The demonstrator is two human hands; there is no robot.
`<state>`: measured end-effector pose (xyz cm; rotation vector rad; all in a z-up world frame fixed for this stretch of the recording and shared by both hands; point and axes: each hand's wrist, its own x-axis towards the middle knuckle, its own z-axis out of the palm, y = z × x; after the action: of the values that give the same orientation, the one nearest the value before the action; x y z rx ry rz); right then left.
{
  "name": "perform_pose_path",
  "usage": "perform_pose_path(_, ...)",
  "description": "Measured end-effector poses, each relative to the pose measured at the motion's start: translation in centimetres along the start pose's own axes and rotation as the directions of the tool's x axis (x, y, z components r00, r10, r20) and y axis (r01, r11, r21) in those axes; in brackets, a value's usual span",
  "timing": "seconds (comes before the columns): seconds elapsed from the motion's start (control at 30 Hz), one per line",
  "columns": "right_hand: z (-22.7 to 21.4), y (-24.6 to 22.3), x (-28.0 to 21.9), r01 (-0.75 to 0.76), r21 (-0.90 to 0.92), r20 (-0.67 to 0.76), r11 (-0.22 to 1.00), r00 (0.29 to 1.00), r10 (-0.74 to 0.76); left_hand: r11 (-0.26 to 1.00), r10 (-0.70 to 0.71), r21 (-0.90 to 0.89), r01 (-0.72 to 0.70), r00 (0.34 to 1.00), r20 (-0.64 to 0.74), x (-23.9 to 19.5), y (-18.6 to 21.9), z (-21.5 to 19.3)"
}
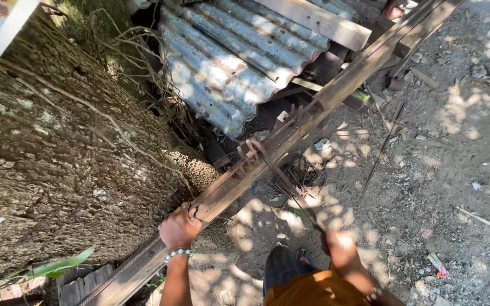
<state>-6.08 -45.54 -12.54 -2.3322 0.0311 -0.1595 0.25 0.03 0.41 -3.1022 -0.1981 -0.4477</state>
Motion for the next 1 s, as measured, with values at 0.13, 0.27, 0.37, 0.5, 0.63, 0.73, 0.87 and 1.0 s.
perform_pose_path(0.13, -0.5, -6.9, 8.7, 0.338, 0.487, 0.084, 0.806, 0.900, -0.428, 0.999, -0.037, -0.001, 0.037, 0.983, -0.179, -0.1, 0.5, 1.5)
perform_pose_path(0.27, 3.8, -11.6, 17.0, 0.533, -0.100, 0.049, 0.840, 0.846, -0.531, 0.999, -0.024, 0.020, 0.027, 0.991, -0.135, -0.5, 0.5, 0.4)
perform_pose_path(0.37, 3.2, -15.1, 17.8, 0.170, 0.779, 0.069, 0.604, 0.934, -0.351, 0.999, 0.006, 0.032, 0.001, 0.979, -0.205, -1.1, -0.7, 2.6)
perform_pose_path(0.5, 2.6, -12.3, 14.3, 0.255, 0.432, 0.102, 0.865, 0.939, -0.327, 0.999, 0.006, 0.049, 0.006, 0.972, -0.236, -0.7, 0.3, 1.4)
perform_pose_path(0.63, -1.6, -10.7, 6.4, 0.069, 0.627, 0.019, 0.776, 0.994, -0.103, 0.999, 0.023, 0.044, -0.012, 0.969, -0.246, -0.5, 1.5, -1.4)
perform_pose_path(0.73, -2.9, -4.6, 0.8, -0.189, 0.701, 0.209, 0.688, 0.976, 0.054, 0.988, -0.129, 0.108, 0.109, 0.970, 0.205, 0.2, 0.6, -0.9)
perform_pose_path(0.87, -6.3, -8.1, -1.3, -0.036, 0.769, 0.083, 0.638, 0.996, -0.043, 0.996, -0.069, 0.068, 0.062, 0.992, 0.110, 0.3, 0.8, -1.4)
perform_pose_path(1.0, -4.2, -11.5, 5.6, -0.211, 0.442, 0.197, 0.872, 0.971, 0.135, 0.990, -0.136, 0.052, 0.131, 0.986, 0.094, 0.6, 0.8, -0.7)
